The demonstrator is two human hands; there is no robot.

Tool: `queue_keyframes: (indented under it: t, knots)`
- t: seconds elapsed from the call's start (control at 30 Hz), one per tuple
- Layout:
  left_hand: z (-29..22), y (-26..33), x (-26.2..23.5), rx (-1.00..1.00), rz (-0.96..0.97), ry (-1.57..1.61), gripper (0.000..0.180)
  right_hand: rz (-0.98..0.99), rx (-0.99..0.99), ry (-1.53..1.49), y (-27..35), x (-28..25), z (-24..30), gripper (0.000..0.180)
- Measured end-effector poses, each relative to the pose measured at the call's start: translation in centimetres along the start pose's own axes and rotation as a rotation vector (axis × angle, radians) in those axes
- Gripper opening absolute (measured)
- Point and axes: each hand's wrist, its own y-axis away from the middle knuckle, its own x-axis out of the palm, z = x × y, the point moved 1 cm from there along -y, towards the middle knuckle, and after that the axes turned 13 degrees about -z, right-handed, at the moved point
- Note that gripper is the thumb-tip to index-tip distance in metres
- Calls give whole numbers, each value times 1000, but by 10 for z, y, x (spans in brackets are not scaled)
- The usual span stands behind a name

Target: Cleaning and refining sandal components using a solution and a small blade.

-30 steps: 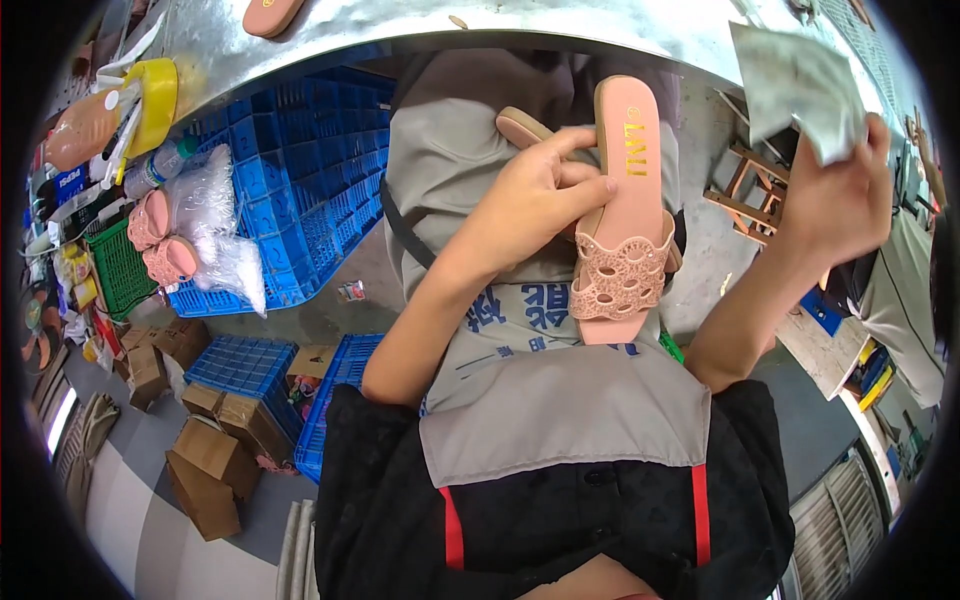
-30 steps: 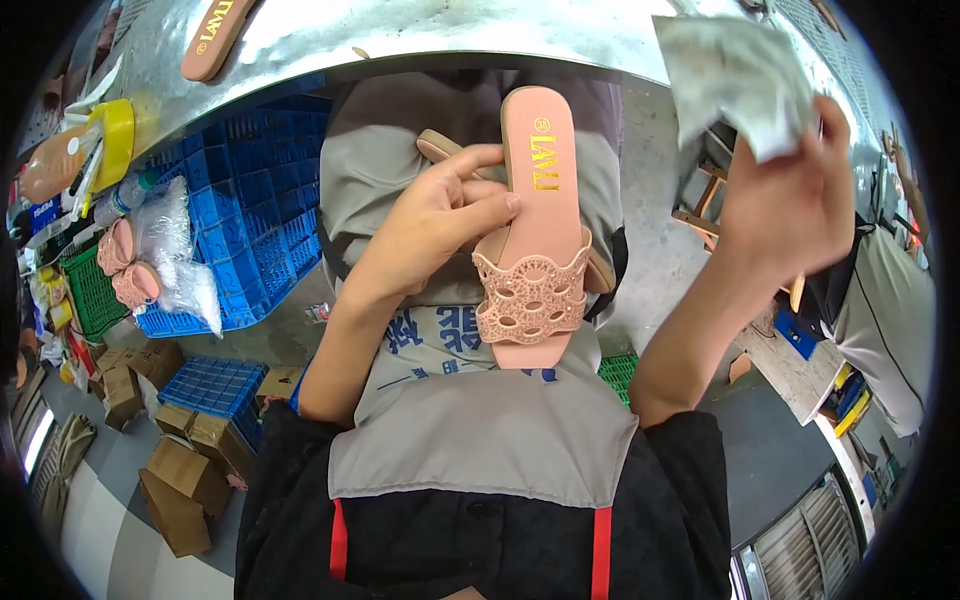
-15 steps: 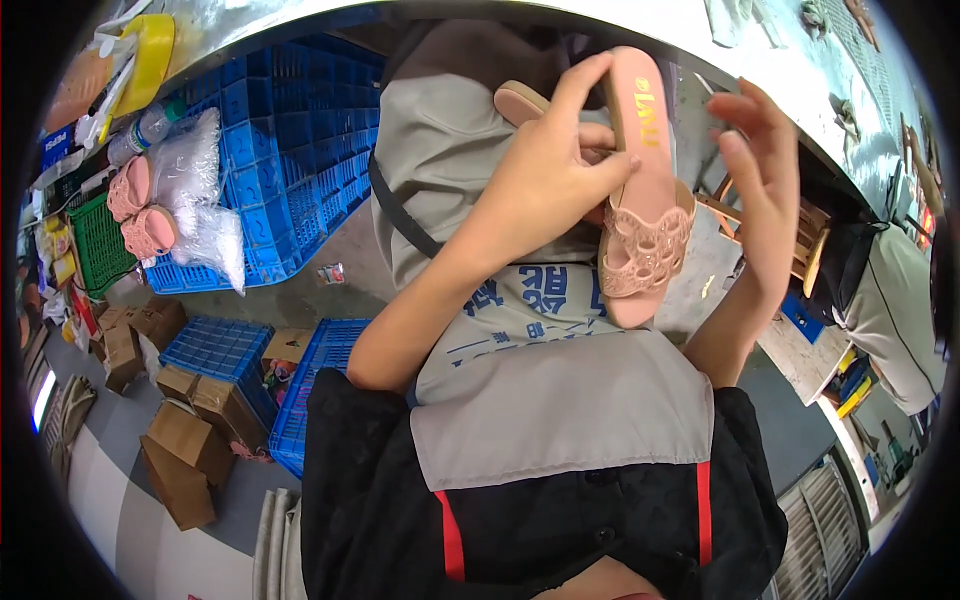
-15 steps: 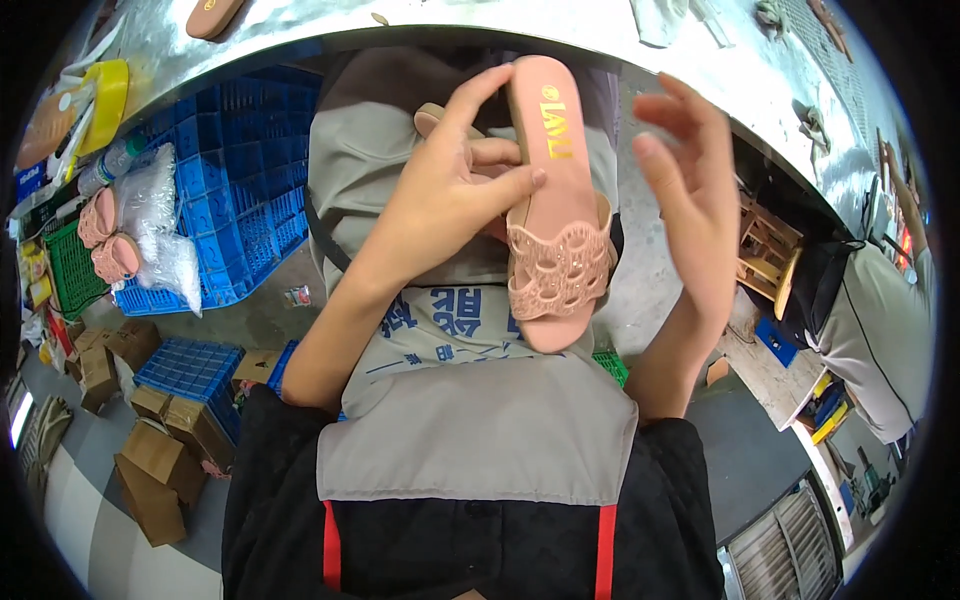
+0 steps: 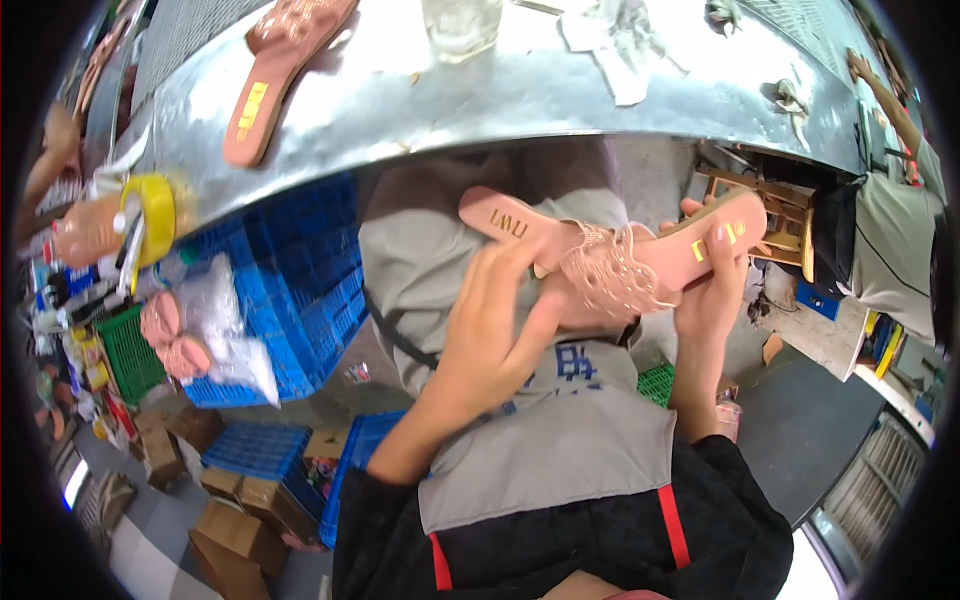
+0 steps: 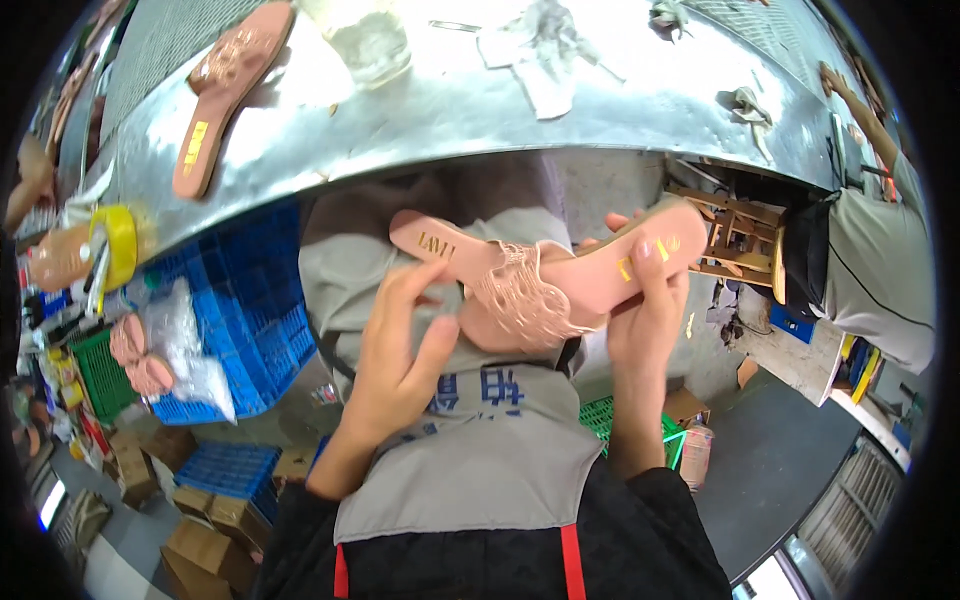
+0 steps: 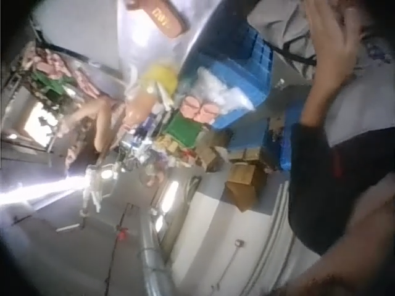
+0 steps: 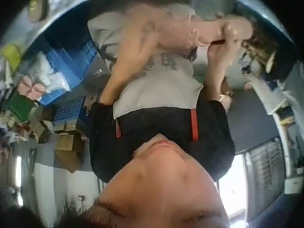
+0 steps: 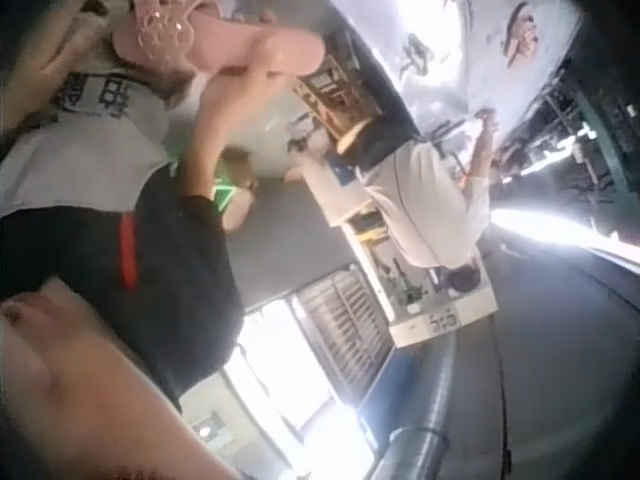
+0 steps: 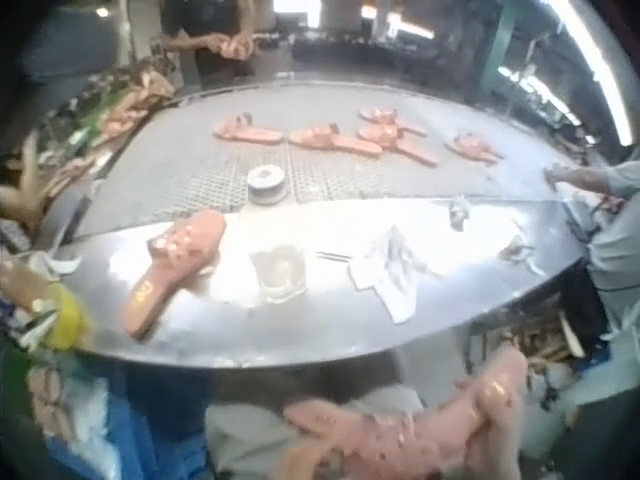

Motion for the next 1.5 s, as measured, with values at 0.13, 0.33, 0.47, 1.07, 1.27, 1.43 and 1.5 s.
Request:
queue_keyframes:
  t: [0.13, 0.33, 0.47, 1.07, 1.27, 1.43, 1.5]
  knots:
    - [5, 2, 9, -357, 26, 183, 60, -52, 116, -145, 17, 15, -24, 57]
    - [29, -29, -10, -149, -254, -176, 54, 89, 162, -246, 21, 4, -34, 53]
    - [32, -39, -14, -279, -32, 117, 57, 268, 221, -380, 15, 2, -37, 57]
    - [32, -33, -9, 138, -43, -112, 43, 144, 592, -36, 59, 57, -28, 92]
    - [34, -23, -11, 321, -58, -152, 50, 52, 643, -107, 58, 71, -18, 81]
    - [42, -25, -4, 155, 18, 59, 53, 83, 504, 123, 53, 71, -26, 79]
    - [46, -28, -1, -7, 55, 211, 52, 55, 487, 131, 50, 68, -25, 80]
